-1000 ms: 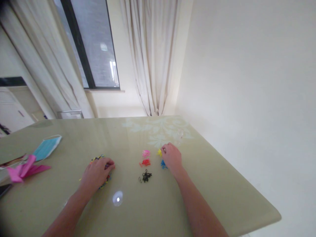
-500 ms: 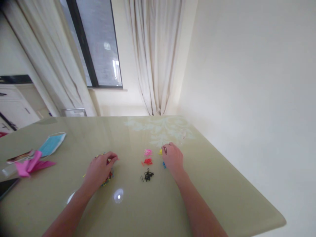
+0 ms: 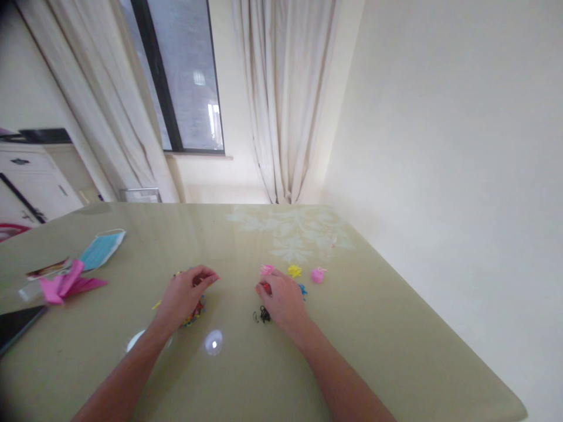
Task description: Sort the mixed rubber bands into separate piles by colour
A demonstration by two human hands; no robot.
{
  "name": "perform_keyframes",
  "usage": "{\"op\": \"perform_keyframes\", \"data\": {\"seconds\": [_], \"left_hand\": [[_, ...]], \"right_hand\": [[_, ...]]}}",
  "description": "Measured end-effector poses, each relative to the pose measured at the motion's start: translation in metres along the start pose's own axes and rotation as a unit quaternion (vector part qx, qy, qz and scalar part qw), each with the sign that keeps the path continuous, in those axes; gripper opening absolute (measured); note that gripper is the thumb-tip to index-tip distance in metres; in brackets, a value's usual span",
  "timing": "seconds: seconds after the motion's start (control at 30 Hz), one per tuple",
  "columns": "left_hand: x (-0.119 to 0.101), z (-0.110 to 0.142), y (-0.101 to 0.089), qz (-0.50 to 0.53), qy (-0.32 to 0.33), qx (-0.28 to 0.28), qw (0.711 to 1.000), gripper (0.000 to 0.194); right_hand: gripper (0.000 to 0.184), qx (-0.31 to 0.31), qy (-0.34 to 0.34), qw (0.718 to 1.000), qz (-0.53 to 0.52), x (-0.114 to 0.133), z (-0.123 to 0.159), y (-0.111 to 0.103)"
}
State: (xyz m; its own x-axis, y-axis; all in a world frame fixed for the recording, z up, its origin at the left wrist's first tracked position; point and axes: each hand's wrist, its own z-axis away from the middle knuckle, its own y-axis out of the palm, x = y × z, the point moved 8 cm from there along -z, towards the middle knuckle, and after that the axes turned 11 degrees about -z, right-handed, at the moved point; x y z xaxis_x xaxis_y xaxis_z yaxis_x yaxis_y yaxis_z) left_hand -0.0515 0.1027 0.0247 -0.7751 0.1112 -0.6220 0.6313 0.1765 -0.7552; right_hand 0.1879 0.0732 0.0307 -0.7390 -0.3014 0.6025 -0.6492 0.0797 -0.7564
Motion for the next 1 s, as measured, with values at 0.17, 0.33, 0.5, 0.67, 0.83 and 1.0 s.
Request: {"op": "perform_keyframes", "data": {"seconds": [0.17,0.33,0.5,0.67,0.83,1.0], "left_hand": [[-0.002,0.000,0.003,0.002,-0.004,0.024,1.000,0.024],[-0.001,0.001,0.004,-0.015,-0.001,0.027,1.000,0.026],[-0.007,0.003,0.013,0.045,0.028,0.028,0.998,0.024],[-0.031,0.013,0.035,0.188,0.064,0.100,0.975,0.028],[-0.047,0.023,0.043,0.243,0.076,0.125,0.959,0.027],[-0.049,0.024,0.044,0.254,0.071,0.147,0.953,0.031]], "right_hand": [[0.015,-0.006,-0.002,1.000,-0.010,0.003,0.002,-0.001],[0.015,-0.005,-0.005,1.000,-0.008,0.004,0.003,0.002],[0.013,-0.013,-0.015,0.999,-0.033,0.008,0.004,0.005],[0.016,-0.033,-0.051,0.985,-0.161,0.016,0.005,0.008],[0.011,-0.037,-0.046,0.966,-0.252,0.020,0.005,0.007],[0.018,-0.037,-0.005,0.946,-0.323,0.010,0.001,0.003]]}}
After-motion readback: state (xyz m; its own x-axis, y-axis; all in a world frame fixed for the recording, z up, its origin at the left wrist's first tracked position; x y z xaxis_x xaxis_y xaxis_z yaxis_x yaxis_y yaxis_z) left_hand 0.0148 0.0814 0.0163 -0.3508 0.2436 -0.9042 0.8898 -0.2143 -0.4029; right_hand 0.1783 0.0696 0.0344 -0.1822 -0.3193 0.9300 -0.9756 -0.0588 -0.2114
